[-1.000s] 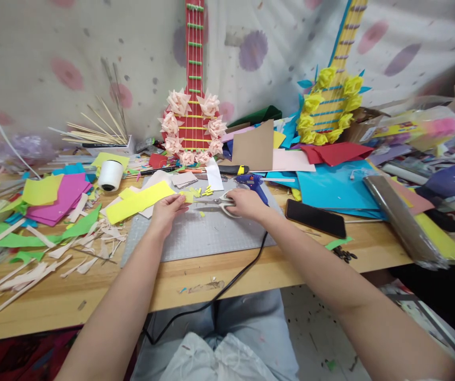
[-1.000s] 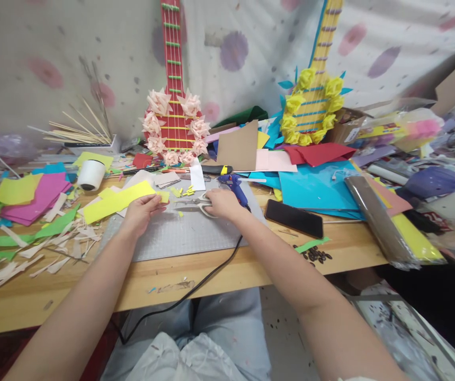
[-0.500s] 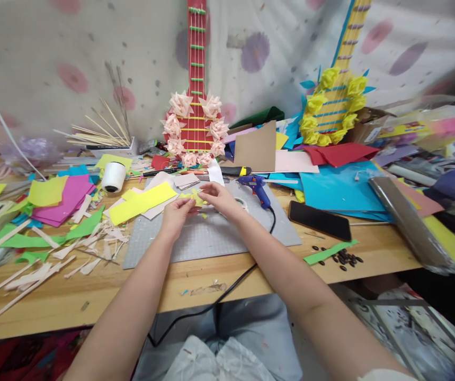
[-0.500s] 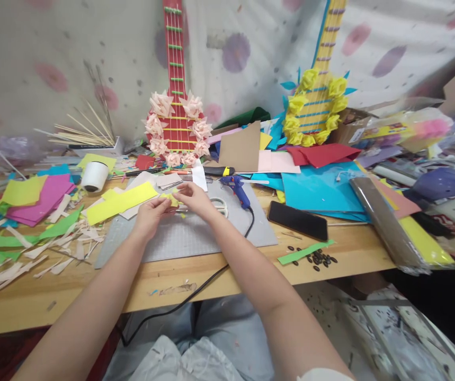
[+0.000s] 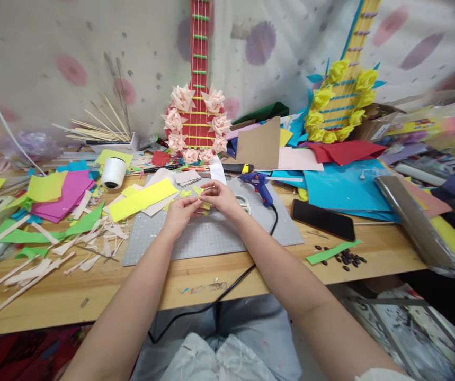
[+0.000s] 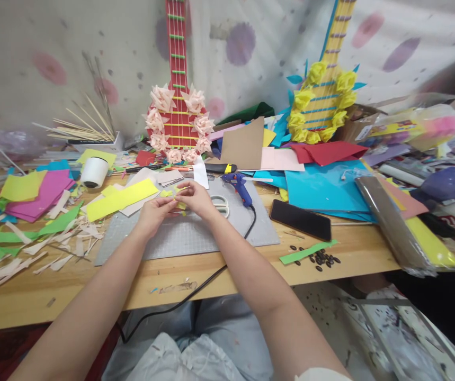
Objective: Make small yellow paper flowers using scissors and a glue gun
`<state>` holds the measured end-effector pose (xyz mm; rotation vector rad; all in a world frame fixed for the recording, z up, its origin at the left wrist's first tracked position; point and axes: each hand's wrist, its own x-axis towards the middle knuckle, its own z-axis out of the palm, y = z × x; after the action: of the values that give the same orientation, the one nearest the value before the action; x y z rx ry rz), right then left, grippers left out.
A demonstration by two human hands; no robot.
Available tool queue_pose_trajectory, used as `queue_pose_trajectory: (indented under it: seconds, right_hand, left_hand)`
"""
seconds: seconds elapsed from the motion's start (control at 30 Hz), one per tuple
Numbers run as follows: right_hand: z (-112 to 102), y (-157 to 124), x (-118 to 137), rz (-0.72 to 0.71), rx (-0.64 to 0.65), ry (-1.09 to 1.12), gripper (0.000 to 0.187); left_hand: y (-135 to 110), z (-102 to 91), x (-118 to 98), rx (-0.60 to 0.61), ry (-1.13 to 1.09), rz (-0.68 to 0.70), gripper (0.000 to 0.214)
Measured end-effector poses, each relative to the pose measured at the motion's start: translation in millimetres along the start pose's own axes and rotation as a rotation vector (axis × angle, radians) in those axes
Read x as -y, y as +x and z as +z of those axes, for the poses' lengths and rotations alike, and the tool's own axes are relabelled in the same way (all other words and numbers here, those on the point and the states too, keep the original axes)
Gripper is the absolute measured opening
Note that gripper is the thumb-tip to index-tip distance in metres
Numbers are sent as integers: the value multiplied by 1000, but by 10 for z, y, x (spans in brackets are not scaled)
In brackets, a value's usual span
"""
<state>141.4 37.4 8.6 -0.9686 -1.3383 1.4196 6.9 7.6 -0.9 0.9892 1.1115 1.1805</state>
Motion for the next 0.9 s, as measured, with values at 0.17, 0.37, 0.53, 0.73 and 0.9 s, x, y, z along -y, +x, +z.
queue_pose_trajectory:
  seconds: [0.17, 0.37, 0.53, 0.73, 0.9]
  right_hand:
    - [25, -41, -5, -167, -39, -108, 27]
    - [34, -118, 36, -303, -20, -250, 22]
    - [53, -173, 74, -388, -33, -411, 24]
    - [57, -191, 83, -527, -59, -737, 31]
    - [58, -195, 85, -509, -45, -866, 35]
  left_hand:
    - [-16, 1, -13, 25, -23, 0, 37]
    - [-12, -22, -1, 55, -82, -18, 34]
    - [-14, -11, 2, 33, -126, -37, 34]
    - [-43, 29, -41, 2, -186, -55, 33]
    - [-73, 49, -70, -31, -184, -109, 30]
